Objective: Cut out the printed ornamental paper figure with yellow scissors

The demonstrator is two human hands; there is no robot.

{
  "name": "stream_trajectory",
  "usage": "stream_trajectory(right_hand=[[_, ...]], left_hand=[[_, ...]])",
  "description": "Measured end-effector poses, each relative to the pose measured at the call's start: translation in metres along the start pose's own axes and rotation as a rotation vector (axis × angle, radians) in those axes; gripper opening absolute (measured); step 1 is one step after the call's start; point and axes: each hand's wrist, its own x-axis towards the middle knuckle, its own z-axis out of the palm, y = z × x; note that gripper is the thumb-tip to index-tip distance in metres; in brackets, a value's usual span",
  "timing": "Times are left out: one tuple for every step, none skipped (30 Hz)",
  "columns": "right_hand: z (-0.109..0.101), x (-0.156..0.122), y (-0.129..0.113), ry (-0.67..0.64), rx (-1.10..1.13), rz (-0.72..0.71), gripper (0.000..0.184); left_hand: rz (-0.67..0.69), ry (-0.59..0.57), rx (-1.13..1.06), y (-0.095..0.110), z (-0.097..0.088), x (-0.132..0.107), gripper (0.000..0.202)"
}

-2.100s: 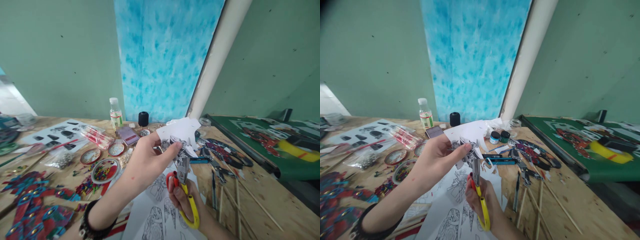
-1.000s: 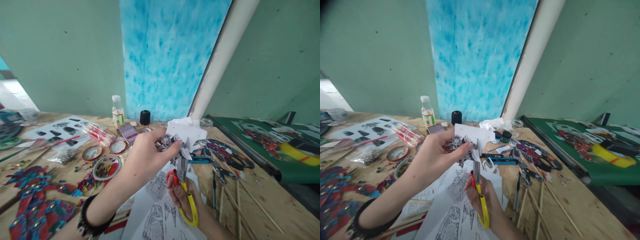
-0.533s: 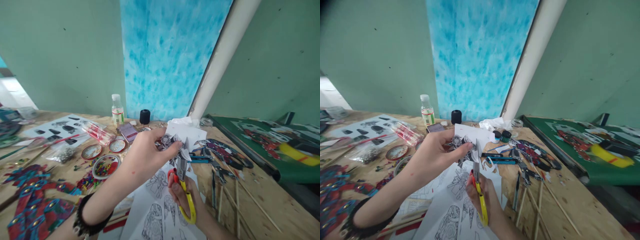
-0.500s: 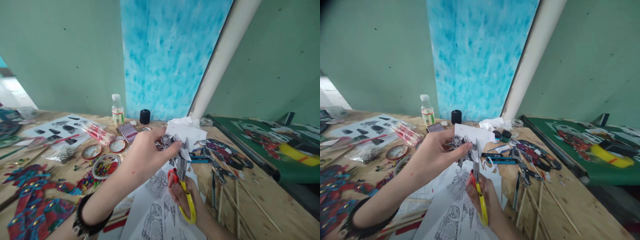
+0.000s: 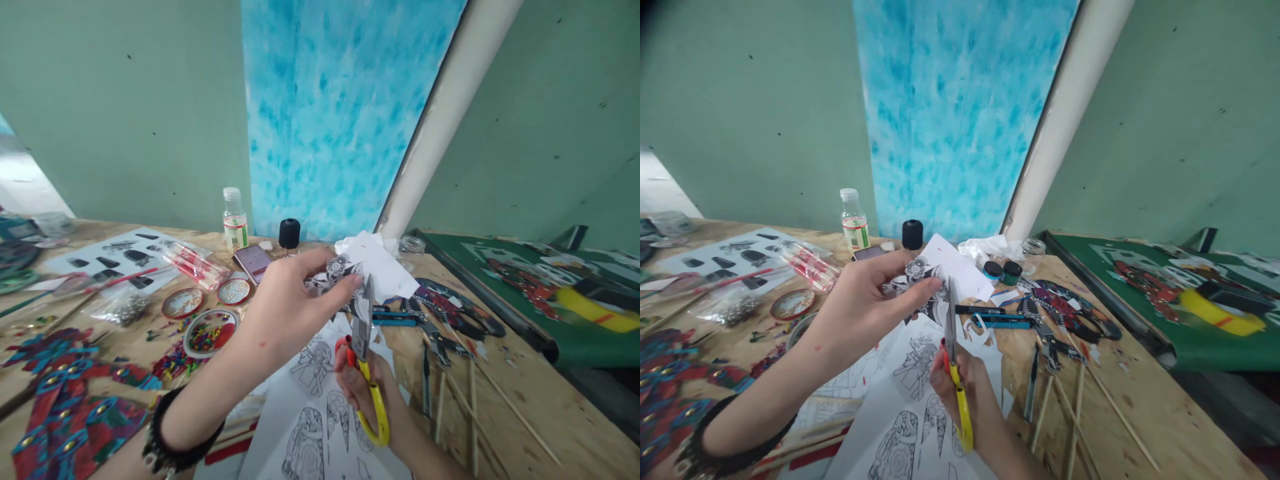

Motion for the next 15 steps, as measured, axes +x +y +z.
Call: stream_trajectory(right_hand=[[0.0003, 0.0001, -0.0005, -0.008, 0.007, -0.004, 0.051], [0.0005, 0.0002, -0.0009, -0.008, 0.016, -0.008, 0.051], [0.0005, 0.0003, -0.0011, -0.007, 0.024, -0.01, 0.052], [0.0005, 0.0003, -0.0012, -0.012, 0.026, -0.009, 0.052], [0.0003, 0.0003, -0.001, -0.018, 0.026, -0.006, 0.052], [0.0, 0.0003, -0.0008, -0.026, 0.028, -0.003, 0.051], [-0.0002, 0.0002, -0.0006, -0.032, 0.034, -0.003, 0.05], [-0.0004, 0.0001, -0.0004, -0.035, 0.043, -0.004, 0.049], [-0.0004, -0.0001, -0.0004, -0.035, 0.055, -0.004, 0.049], [-0.0002, -0.0002, -0.0005, -0.031, 0.068, -0.007, 0.049], [0.0002, -0.0004, -0.0009, -0.026, 0.082, -0.01, 0.05], [0.0007, -0.0007, -0.0014, -0.02, 0.093, -0.011, 0.051], [0.0012, -0.0009, -0.0021, -0.012, 0.102, -0.014, 0.052], [0.0018, -0.0011, -0.0027, -0.006, 0.109, -0.015, 0.052], [0.0023, -0.0012, -0.0033, 0.001, 0.116, -0.018, 0.052]], left_hand=[[0.0, -0.003, 0.004, 0.0001, -0.0005, 0.0001, 0.021], [-0.001, -0.008, 0.007, 0.0001, -0.0011, 0.0002, 0.02], [-0.003, -0.011, 0.01, -0.0001, -0.0016, 0.0002, 0.019], [-0.005, -0.014, 0.013, -0.0002, -0.0021, 0.0002, 0.019], [-0.005, -0.015, 0.016, -0.0004, -0.0026, 0.0002, 0.018], [-0.004, -0.014, 0.022, -0.0006, -0.003, 0.0002, 0.017], [0.0, -0.01, 0.029, -0.0008, -0.0033, 0.0003, 0.017], [0.006, -0.007, 0.038, -0.0009, -0.0035, 0.0004, 0.016], [0.012, -0.004, 0.046, -0.0009, -0.0036, 0.0005, 0.016], [0.019, 0.0, 0.054, -0.0009, -0.0035, 0.0006, 0.016], [0.024, 0.004, 0.061, -0.0007, -0.0034, 0.0008, 0.017], [0.027, 0.007, 0.068, -0.0006, -0.0033, 0.0009, 0.019], [0.029, 0.01, 0.072, -0.0004, -0.0032, 0.001, 0.02], [0.029, 0.012, 0.077, -0.0002, -0.0031, 0.001, 0.021], [0.03, 0.012, 0.082, 0.0, -0.003, 0.001, 0.021]])
